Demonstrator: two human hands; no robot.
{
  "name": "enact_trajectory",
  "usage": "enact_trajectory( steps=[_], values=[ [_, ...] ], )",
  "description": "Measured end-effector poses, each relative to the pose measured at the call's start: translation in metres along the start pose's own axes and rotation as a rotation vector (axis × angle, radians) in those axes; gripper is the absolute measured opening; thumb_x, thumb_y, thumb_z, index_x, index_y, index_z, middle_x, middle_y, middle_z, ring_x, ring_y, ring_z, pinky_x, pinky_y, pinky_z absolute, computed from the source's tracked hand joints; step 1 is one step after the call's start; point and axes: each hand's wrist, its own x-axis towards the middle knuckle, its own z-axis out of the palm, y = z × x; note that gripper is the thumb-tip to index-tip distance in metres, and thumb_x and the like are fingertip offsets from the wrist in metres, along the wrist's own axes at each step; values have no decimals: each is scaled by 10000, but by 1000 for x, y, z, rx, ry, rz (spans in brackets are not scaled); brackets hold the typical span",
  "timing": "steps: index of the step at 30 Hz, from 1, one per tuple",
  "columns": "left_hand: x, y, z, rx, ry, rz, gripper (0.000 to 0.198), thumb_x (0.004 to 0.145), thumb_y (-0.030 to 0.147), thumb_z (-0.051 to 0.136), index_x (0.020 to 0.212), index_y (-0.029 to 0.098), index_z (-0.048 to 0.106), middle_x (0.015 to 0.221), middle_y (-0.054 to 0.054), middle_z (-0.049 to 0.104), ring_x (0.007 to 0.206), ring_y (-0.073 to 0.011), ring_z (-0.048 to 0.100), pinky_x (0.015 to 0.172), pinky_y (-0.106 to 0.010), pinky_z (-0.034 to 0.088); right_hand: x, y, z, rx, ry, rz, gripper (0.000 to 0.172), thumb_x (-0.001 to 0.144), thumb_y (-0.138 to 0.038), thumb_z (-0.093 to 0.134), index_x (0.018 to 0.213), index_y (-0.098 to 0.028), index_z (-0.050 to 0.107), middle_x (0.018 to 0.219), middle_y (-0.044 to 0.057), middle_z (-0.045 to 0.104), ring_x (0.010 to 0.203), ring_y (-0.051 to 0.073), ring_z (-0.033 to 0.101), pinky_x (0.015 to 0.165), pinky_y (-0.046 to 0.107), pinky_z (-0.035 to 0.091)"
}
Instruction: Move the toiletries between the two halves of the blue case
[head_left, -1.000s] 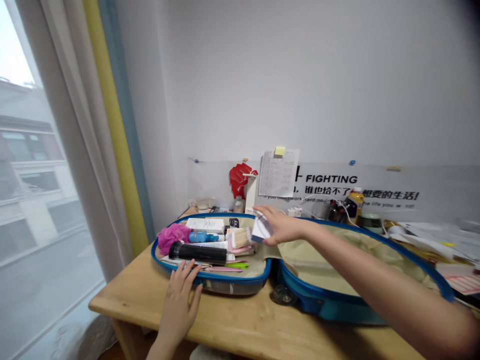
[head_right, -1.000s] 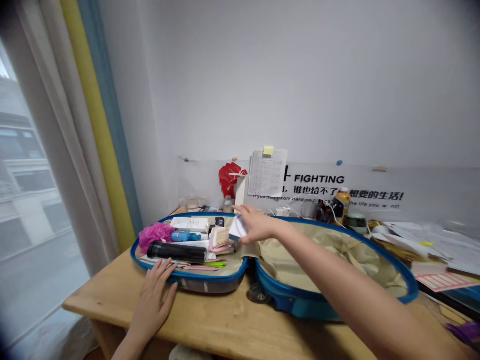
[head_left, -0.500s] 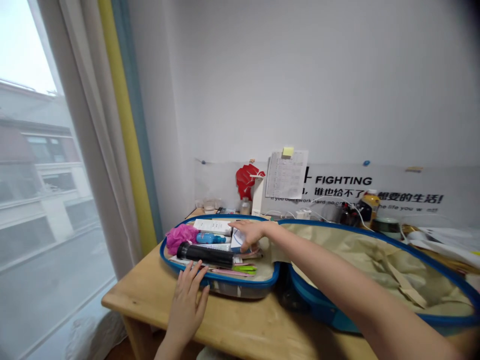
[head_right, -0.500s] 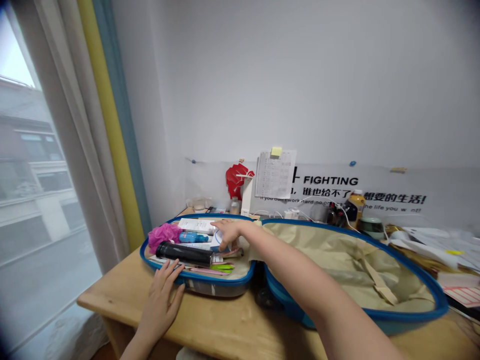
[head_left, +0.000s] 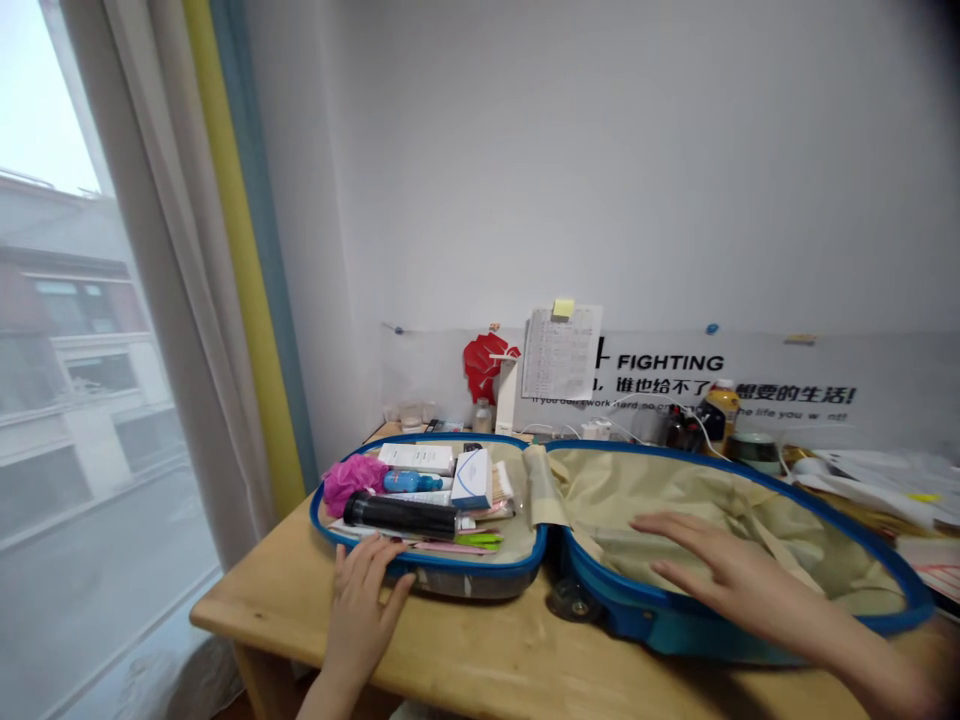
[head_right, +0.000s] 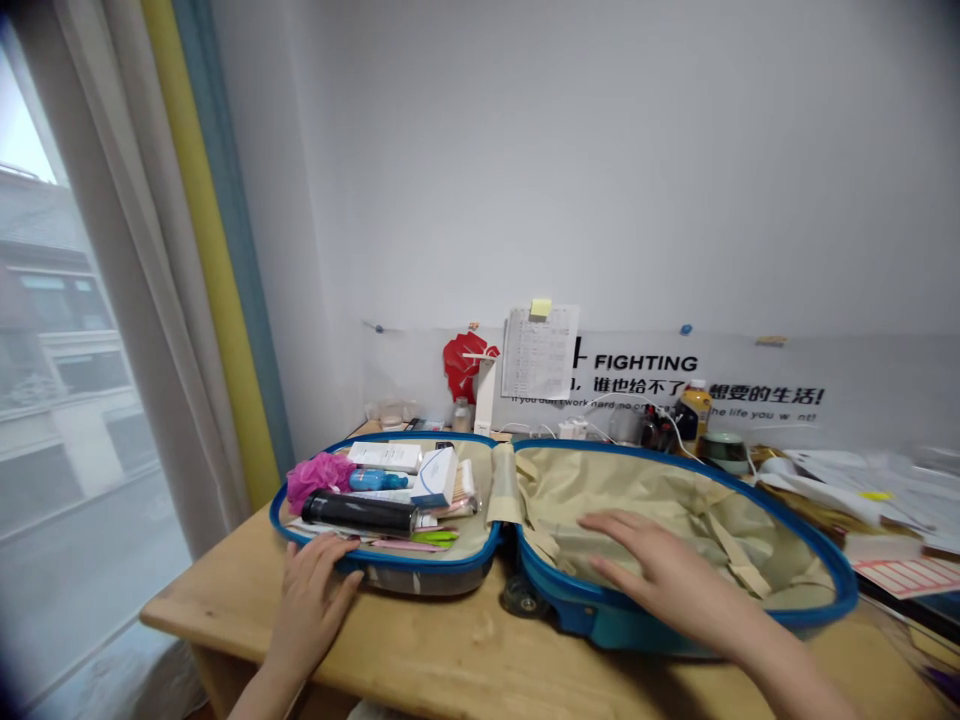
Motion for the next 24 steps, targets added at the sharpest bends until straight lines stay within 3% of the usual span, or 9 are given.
enact_trajectory(
  steps=[4, 8, 13, 20, 24],
  values=[
    [16, -4, -7, -73, -48, 33, 229, 900, 418, 502, 897, 248, 655, 891, -28, 700, 892, -211, 637, 1086, -513, 313, -70, 72, 26, 1, 333, 58, 366, 727, -590, 573, 1060, -465, 660, 1115, 34, 698, 1063, 304, 637, 956, 502, 493],
    [26, -11, -11, -122, -91, 64, 248, 903, 434, 504, 827, 247, 648, 826, -22, 699, 834, -202, 641, 995, -458, 424, -88, 102, 43, 1, 465, 49, 184, 696, -583, 593, 848, -529, 681, 817, 42, 733, 791, 313, 684, 783, 516, 533],
    [30, -22, -17, -150, -139, 23, 263, 902, 449, 503, 802, 251, 643, 810, -35, 686, 810, -210, 628, 769, -368, 513, -76, 76, 40, 37, 439, 80, 234, 683, -641, 565, 718, -457, 705, 745, 71, 726, 731, 329, 680, 719, 535, 528],
    [34, -56, -33, -132, -119, 6, 444, 870, 623, 441, 762, 250, 657, 775, -30, 694, 747, -212, 637, 722, -357, 521, -67, 24, 41, 1, 351, 37, 393, 757, -661, 502, 771, -341, 730, 782, 58, 730, 764, 279, 680, 771, 476, 524],
    [36, -81, -48, -99, -105, 16, 476, 850, 662, 434, 749, 254, 657, 740, -20, 697, 725, -211, 646, 702, -339, 523, -57, -7, 46, -21, 315, -37, 373, 820, -599, 488, 800, -309, 722, 785, 34, 728, 753, 230, 675, 755, 412, 511]
  ],
)
